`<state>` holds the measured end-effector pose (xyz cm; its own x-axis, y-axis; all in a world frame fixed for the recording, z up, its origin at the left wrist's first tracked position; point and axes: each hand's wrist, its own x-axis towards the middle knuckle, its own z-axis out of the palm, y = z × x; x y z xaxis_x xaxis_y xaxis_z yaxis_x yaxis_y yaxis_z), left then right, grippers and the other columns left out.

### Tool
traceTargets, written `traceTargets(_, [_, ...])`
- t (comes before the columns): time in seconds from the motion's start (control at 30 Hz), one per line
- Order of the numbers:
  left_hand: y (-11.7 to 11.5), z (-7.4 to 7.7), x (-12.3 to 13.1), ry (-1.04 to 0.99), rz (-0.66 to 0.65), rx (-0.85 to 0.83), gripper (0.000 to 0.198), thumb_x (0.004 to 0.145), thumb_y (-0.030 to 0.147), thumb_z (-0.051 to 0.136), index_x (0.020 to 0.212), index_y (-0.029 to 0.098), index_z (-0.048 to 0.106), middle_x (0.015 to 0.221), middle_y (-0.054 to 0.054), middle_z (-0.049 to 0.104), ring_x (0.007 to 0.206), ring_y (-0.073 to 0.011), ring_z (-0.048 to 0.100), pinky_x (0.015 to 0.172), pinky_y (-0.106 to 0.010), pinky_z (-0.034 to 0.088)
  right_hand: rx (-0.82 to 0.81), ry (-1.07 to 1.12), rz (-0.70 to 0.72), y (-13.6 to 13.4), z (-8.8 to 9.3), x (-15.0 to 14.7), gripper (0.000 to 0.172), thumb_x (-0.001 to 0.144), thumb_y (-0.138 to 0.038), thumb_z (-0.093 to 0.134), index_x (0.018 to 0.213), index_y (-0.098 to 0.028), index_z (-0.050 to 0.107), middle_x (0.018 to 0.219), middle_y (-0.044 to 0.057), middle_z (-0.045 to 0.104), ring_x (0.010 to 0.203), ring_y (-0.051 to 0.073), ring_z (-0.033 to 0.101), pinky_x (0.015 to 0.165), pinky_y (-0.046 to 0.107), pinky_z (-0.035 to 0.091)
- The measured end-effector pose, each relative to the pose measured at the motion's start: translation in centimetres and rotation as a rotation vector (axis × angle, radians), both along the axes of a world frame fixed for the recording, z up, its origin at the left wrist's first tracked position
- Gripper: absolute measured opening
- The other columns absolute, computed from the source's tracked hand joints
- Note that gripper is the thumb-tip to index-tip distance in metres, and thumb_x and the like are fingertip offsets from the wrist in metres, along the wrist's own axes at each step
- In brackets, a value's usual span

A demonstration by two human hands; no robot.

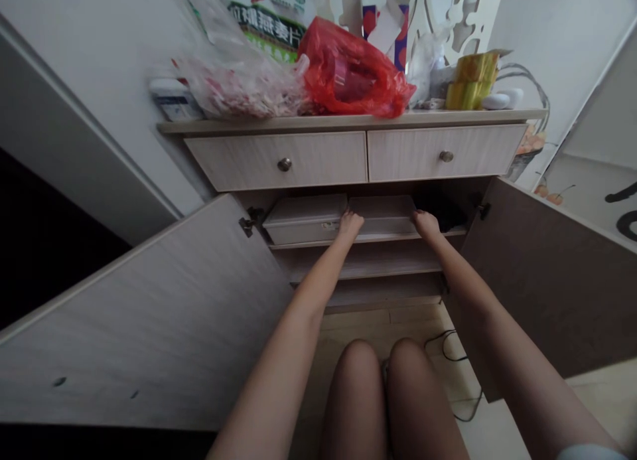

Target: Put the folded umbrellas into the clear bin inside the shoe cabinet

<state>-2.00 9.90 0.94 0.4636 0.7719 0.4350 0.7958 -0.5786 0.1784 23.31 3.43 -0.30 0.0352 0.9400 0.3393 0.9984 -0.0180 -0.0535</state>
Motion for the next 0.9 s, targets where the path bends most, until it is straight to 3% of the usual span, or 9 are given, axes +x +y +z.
traceTargets(0.13, [-0.8, -0.1, -0.8, -0.004, -0.026, -0.008, 0.031, 0.075, -0.003, 0.054, 0.057, 0.018, 0.066, 0.066, -0.010, 0.063, 0.086, -0.0246, 0.063, 0.099, -0.042, 0.040, 0.017, 0.009, 0.035, -1.5, 0.2, 1.2, 0.024, 0.096, -0.021, 0.048, 0.101, -0.014, 0.071, 0.102, 0.016, 0.069, 0.085, 0.021, 0.064, 0.065, 0.028, 0.039])
traceTargets(0.27, [-4.4, 0.5, -2.5, 0.008, -0.115, 0.042, 0.021, 0.082, 0.009, 0.056, 0.070, 0.021, 0.069, 0.077, -0.008, 0.066, 0.088, -0.0222, 0.061, 0.098, -0.039, 0.042, 0.068, 0.024, 0.114, -5.7, 1.0, 2.4, 0.025, 0.096, -0.025, 0.050, 0.098, -0.015, 0.072, 0.099, 0.013, 0.069, 0.085, 0.022, 0.063, 0.066, 0.028, 0.039])
traceTargets(0.43, [-12.7, 0.7, -6.2, 0.015, -0.242, 0.155, 0.019, 0.090, 0.021, 0.053, 0.086, 0.022, 0.071, 0.081, -0.007, 0.067, 0.087, -0.0214, 0.062, 0.097, -0.041, 0.044, 0.123, 0.056, 0.279, -14.6, 1.6, 2.1, 0.024, 0.096, -0.028, 0.050, 0.096, -0.018, 0.072, 0.092, 0.010, 0.069, 0.083, 0.020, 0.063, 0.068, 0.026, 0.040])
traceTargets(0.57, [-21.4, -0.1, -9.5, -0.021, -0.286, 0.222, 0.021, 0.093, 0.024, 0.051, 0.090, 0.022, 0.071, 0.080, -0.006, 0.068, 0.082, -0.0199, 0.062, 0.091, -0.039, 0.047, 0.128, 0.152, 0.423, -22.7, 1.0, 0.5, 0.026, 0.098, -0.031, 0.048, 0.093, -0.021, 0.072, 0.087, 0.007, 0.068, 0.078, 0.018, 0.063, 0.068, 0.025, 0.041])
traceTargets(0.67, [-27.8, -1.1, -11.1, -0.016, -0.281, 0.210, 0.021, 0.094, 0.023, 0.050, 0.092, 0.023, 0.071, 0.079, -0.005, 0.069, 0.080, -0.0197, 0.062, 0.086, -0.038, 0.049, 0.116, 0.204, 0.454, -27.9, -0.1, -0.8, 0.029, 0.099, -0.032, 0.045, 0.090, -0.022, 0.071, 0.082, 0.006, 0.067, 0.075, 0.017, 0.063, 0.067, 0.025, 0.042])
traceTargets(0.77, [-32.6, -2.4, -12.1, -0.014, -0.254, 0.186, 0.024, 0.095, 0.021, 0.048, 0.094, 0.025, 0.071, 0.079, -0.005, 0.069, 0.080, -0.0196, 0.062, 0.086, -0.038, 0.050, 0.082, 0.213, 0.476, -31.3, -1.6, -1.8, 0.031, 0.100, -0.032, 0.043, 0.092, -0.022, 0.071, 0.082, 0.006, 0.068, 0.075, 0.017, 0.064, 0.066, 0.025, 0.044])
traceTargets(0.9, [-35.8, -4.7, -12.7, -0.030, -0.236, 0.186, 0.027, 0.096, 0.021, 0.045, 0.090, 0.022, 0.071, 0.076, -0.004, 0.069, 0.074, -0.0189, 0.062, 0.077, -0.036, 0.051, 0.034, 0.167, 0.468, -33.4, -3.7, -2.5, 0.029, 0.099, -0.030, 0.044, 0.092, -0.022, 0.071, 0.084, 0.006, 0.069, 0.075, 0.018, 0.065, 0.063, 0.026, 0.044])
